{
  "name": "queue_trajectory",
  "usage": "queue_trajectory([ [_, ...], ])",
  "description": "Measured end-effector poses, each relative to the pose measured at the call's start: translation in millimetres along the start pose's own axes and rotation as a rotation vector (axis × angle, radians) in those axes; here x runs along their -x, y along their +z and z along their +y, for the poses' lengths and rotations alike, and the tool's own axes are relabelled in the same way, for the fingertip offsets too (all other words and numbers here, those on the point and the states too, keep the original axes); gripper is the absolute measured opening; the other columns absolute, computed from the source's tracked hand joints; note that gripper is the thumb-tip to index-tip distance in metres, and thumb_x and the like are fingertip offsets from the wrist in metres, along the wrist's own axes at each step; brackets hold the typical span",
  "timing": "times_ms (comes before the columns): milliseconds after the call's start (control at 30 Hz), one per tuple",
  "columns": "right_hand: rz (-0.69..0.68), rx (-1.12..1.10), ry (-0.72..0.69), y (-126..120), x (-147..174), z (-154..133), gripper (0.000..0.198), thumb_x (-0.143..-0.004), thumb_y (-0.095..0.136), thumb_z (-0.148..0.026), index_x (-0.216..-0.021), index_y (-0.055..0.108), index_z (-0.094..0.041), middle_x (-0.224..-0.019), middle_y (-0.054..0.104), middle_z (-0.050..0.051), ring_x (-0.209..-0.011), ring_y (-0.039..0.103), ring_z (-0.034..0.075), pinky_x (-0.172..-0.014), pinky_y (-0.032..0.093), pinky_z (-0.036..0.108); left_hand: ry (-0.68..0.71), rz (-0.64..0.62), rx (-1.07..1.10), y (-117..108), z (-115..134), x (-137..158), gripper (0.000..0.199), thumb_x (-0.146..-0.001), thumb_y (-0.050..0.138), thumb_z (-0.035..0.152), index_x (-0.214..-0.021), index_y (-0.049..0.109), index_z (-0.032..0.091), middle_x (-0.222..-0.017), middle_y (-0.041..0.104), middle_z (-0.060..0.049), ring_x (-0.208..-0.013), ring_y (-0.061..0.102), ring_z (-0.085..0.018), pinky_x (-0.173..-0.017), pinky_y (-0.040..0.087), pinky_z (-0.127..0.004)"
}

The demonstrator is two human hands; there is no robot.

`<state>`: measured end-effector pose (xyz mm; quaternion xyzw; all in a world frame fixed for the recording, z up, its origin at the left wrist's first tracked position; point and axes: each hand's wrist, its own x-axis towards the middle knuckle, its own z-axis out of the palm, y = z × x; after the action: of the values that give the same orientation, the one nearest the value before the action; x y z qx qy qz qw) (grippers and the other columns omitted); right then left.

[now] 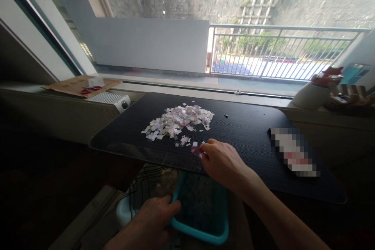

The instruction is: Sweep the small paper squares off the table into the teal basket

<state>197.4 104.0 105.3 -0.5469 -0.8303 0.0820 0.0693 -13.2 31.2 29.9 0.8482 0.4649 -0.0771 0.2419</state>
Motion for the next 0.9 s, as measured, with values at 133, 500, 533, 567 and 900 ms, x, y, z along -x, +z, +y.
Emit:
queue_trajectory([
  [133, 0.038, 0.078, 0.016, -2.4, -13.4, 10.8, 0.029, -0.09, 0.04, -0.024, -0.101, 0.067, -0.024, -0.087, 0.061, 0.002, -0.072, 0.056, 0.013, -0.058, 0.03, 0.024, -0.023, -0.003, 0.01, 4.4, -1.7, -1.3, 0.018, -0.071, 0.058, 0.016, -0.087, 0.056, 0.023, -0.087, 0.06, -0.003, -0.08, 0.061, -0.024, -0.067, 0.045, -0.029],
  [500, 0.09, 0.096, -0.049, -1.1, -5.3, 48.7, 0.031, -0.092, 0.039, -0.023, -0.106, 0.066, -0.026, -0.092, 0.059, 0.003, -0.075, 0.055, 0.013, -0.062, 0.036, 0.023, 0.013, 0.025, 0.018, 5.6, -2.9, 0.8, 0.016, -0.074, 0.058, 0.014, -0.087, 0.054, 0.024, -0.086, 0.058, -0.001, -0.081, 0.06, -0.022, -0.067, 0.043, -0.027],
  [533, 0.091, 0.087, -0.047, 1.1, -8.6, 51.0, 0.031, -0.092, 0.039, -0.023, -0.107, 0.066, -0.026, -0.092, 0.058, 0.003, -0.076, 0.055, 0.013, -0.062, 0.036, 0.023, 0.002, 0.024, 0.019, 5.4, -3.2, 0.7, 0.016, -0.074, 0.058, 0.015, -0.086, 0.054, 0.024, -0.087, 0.058, -0.001, -0.081, 0.06, -0.022, -0.067, 0.043, -0.027],
  [567, 0.083, 0.08, -0.053, 3.1, -10.6, 52.7, 0.031, -0.092, 0.039, -0.023, -0.107, 0.066, -0.025, -0.092, 0.058, 0.004, -0.076, 0.055, 0.013, -0.063, 0.037, 0.024, -0.007, 0.023, 0.021, 5.3, -3.6, 0.5, 0.016, -0.074, 0.058, 0.015, -0.086, 0.054, 0.024, -0.087, 0.058, -0.001, -0.081, 0.06, -0.022, -0.067, 0.043, -0.027],
  [900, -0.043, 0.028, -0.117, 1.6, 59.0, 31.2, 0.029, -0.093, 0.037, -0.019, -0.102, 0.065, -0.025, -0.086, 0.054, 0.004, -0.077, 0.052, 0.015, -0.066, 0.04, 0.025, 0.031, 0.104, 0.035, 7.0, -2.0, 0.0, 0.013, -0.076, 0.057, 0.016, -0.086, 0.052, 0.024, -0.085, 0.057, 0.0, -0.079, 0.059, -0.02, -0.067, 0.042, -0.027],
])
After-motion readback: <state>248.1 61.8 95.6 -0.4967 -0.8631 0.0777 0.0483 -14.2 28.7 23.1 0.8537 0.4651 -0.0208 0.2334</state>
